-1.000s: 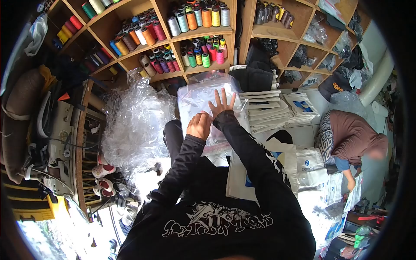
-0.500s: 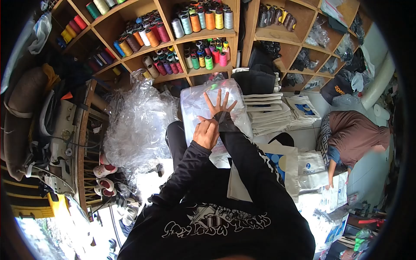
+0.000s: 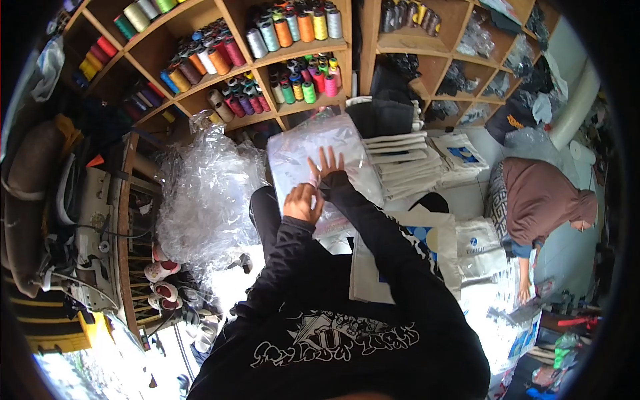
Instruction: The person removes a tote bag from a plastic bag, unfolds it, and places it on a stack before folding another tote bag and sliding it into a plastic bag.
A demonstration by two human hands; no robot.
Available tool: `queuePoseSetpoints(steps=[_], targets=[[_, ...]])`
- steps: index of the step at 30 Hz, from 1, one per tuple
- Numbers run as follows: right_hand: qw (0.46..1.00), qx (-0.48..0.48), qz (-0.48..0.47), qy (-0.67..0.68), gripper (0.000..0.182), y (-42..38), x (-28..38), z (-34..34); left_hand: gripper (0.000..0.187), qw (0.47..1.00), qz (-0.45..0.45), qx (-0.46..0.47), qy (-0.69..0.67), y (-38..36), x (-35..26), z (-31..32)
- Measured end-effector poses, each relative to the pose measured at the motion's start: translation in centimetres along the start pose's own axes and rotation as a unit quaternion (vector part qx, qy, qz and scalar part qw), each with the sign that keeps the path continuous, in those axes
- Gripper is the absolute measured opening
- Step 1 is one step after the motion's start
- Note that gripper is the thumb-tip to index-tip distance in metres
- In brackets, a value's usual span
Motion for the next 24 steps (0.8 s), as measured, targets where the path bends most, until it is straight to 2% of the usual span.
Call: queuePoseSetpoints(steps=[1, 2, 4, 6, 7, 8, 10, 12, 13, 14, 16, 17, 19, 22, 24], targets=[[0.994, 0.094, -0.002, 0.048, 0.06, -1.7, 0.2, 1.4, 0.012, 1.0, -0.012, 0.0, -0.001, 0.3, 0.3, 0.1], [0.994, 0.099, 0.012, 0.049, 0.06, -2.9, 0.7, 0.7, 0.012, 1.0, -0.024, 0.003, -0.004, 0.5, 0.5, 0.1], [0.973, 0.195, -0.11, -0.052, 0.049, -5.3, 2.7, -1.4, 0.011, 0.999, -0.042, 0.02, -0.028, 0.8, 1.1, 0.6], [0.956, 0.215, -0.115, 0.162, 0.049, -8.3, 2.8, -4.3, 0.01, 0.997, -0.065, 0.028, -0.042, 0.9, 1.4, 0.9], [0.916, 0.299, -0.056, 0.262, 0.048, -9.1, 2.8, -10.0, 0.009, 0.998, -0.053, 0.023, -0.036, 1.1, 1.2, 1.0], [0.882, 0.348, -0.001, 0.318, 0.048, -10.3, 1.8, -12.7, 0.009, 0.999, -0.041, 0.016, -0.028, 1.2, 1.1, 0.9], [0.877, 0.314, 0.108, 0.346, 0.052, -12.7, -1.5, -17.0, 0.009, 0.998, -0.054, 0.023, -0.035, 1.0, 1.1, 1.0], [0.902, 0.226, 0.242, 0.277, 0.058, -15.1, -5.5, -22.0, 0.01, 0.996, -0.07, 0.023, -0.048, 0.8, 1.1, 1.1], [0.902, 0.251, 0.297, 0.187, 0.063, -17.3, -6.7, -23.2, 0.01, 0.996, -0.074, 0.032, -0.049, 0.9, 0.9, 1.0], [0.893, 0.274, 0.345, 0.094, 0.069, -19.5, -7.7, -24.4, 0.01, 0.995, -0.085, 0.044, -0.038, 0.9, 0.9, 1.0], [0.837, 0.284, 0.464, 0.05, 0.079, -25.0, -9.0, -25.0, 0.01, 0.995, -0.078, 0.034, -0.049, 0.8, 0.9, 1.1], [0.835, 0.288, 0.466, 0.051, 0.079, -26.4, -8.8, -24.8, 0.01, 0.995, -0.08, 0.038, -0.049, 0.7, 1.0, 1.2], [0.759, 0.29, 0.579, 0.068, 0.085, -29.2, -8.7, -24.6, 0.011, 0.995, -0.076, 0.036, -0.059, 0.6, 0.9, 1.4], [0.736, 0.244, 0.629, 0.061, 0.086, -30.2, -7.8, -24.2, 0.011, 0.994, -0.071, 0.051, -0.066, 0.6, 0.8, 1.8], [0.724, 0.247, 0.642, 0.055, 0.089, -29.8, -7.6, -24.5, 0.011, 0.994, -0.067, 0.055, -0.067, 0.7, 0.7, 1.9]])
Point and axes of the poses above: each hand's wrist, its own y-axis towards the middle knuckle, its own z-axis out of the palm, x = y × z, the point moved 5 cm from there along y, towards the middle knuckle, and after that the axes turned 10 degrees about y, right-handed, at the moved point
